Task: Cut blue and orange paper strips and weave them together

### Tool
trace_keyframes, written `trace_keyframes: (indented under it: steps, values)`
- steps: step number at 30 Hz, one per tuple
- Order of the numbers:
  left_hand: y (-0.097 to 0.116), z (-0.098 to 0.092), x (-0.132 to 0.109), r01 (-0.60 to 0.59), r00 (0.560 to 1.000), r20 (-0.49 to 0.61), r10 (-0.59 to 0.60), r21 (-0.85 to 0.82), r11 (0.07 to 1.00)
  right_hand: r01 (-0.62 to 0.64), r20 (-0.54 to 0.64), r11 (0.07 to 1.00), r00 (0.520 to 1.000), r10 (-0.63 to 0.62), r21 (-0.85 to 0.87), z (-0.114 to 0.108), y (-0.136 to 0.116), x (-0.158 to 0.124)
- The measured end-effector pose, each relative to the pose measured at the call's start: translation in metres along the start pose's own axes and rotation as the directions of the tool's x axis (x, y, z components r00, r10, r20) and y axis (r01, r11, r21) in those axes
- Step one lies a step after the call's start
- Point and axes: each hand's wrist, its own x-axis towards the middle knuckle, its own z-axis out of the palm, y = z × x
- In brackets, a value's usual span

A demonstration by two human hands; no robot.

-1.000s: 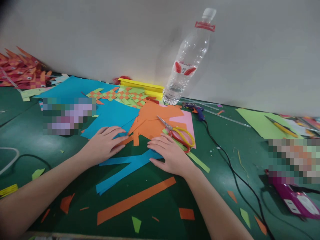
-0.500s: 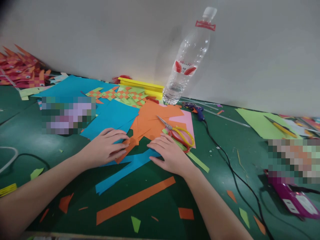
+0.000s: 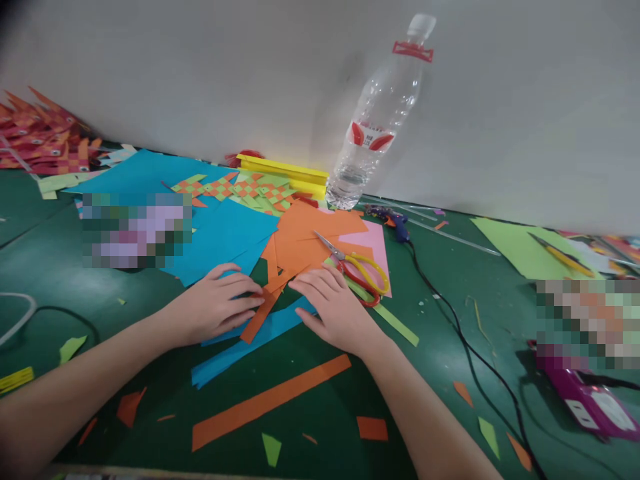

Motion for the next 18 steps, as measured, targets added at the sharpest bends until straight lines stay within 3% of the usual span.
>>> trace_keyframes:
  steps: [7, 18]
  values:
    - [0.01, 0.001, 0.002, 0.002, 1.0, -0.029, 0.0, 0.085, 0.996, 0.049, 0.103, 0.999, 0.993, -0.048, 0.0, 0.006, -0.018, 0.005]
    - [0.009, 0.004, 0.001, 0.036, 0.998, -0.05, -0.03, 0.122, 0.992, 0.085, 0.092, 0.996, 0.992, -0.084, -0.009, 0.008, -0.023, 0.006]
